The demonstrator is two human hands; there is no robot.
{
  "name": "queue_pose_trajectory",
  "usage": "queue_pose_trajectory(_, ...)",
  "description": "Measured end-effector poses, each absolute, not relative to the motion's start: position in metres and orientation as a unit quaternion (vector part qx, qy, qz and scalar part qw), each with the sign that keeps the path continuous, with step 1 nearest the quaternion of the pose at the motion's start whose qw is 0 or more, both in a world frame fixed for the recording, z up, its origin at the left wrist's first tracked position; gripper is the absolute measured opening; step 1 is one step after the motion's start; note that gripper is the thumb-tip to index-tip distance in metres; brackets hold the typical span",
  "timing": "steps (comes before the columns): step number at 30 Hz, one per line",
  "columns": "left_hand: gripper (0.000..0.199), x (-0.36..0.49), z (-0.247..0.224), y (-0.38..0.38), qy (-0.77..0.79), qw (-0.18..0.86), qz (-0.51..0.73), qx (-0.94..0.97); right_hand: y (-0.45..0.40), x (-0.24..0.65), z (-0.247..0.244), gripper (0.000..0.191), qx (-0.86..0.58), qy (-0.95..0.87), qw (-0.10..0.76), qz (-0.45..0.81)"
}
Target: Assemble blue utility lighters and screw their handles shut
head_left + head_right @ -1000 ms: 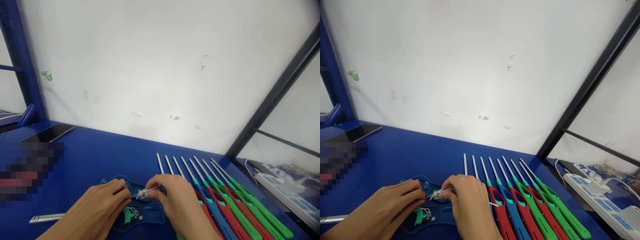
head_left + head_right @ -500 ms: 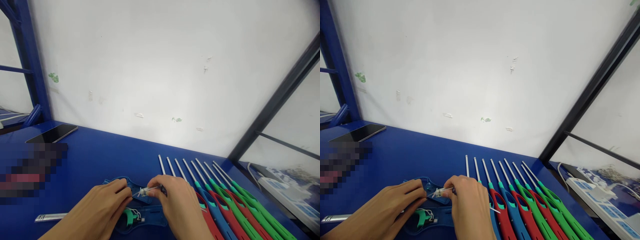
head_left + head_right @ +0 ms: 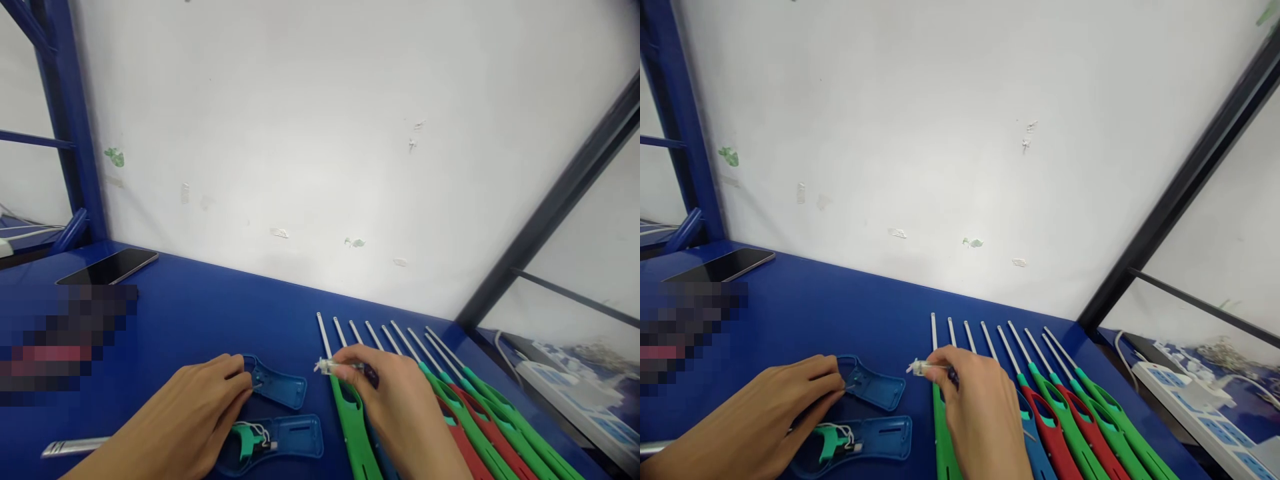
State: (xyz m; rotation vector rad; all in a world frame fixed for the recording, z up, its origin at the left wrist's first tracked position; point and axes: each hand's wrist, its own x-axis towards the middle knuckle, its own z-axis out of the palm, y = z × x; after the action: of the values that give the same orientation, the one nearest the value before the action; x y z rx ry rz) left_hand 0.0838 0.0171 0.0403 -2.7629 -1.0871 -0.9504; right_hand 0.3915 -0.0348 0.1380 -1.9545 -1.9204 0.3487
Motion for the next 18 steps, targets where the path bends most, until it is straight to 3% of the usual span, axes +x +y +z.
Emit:
queue_pose_trajectory(4, 0.028, 0.086, 0.033, 0.015, -0.345, 0.043, -0.342, -0.873, -0.034, 0.378, 0.124, 0.020, -0.654, -0.700, 0.243, 0.152)
queue_pose_trajectory(6, 0.037, 0.088, 0.034, 0.013, -0.346, 0.036, -0.367, -0.863, -0.032, 0.363, 0.122, 0.020, -0.645, -0.707, 0.246, 0.155)
queue_pose_trajectory(12, 0.040, 0.097, 0.063, 0.009, -0.284, -0.131, -0.430, -0.847, -0.034, 0.342, 0.145, 0.023, -0.627, -0.717, 0.193, 0.233)
queue_pose_trajectory(18, 0.042, 0.096, 0.073, 0.008, -0.270, -0.147, -0.418, -0.855, -0.033, 0.343, 0.149, 0.023, -0.620, -0.719, 0.182, 0.256)
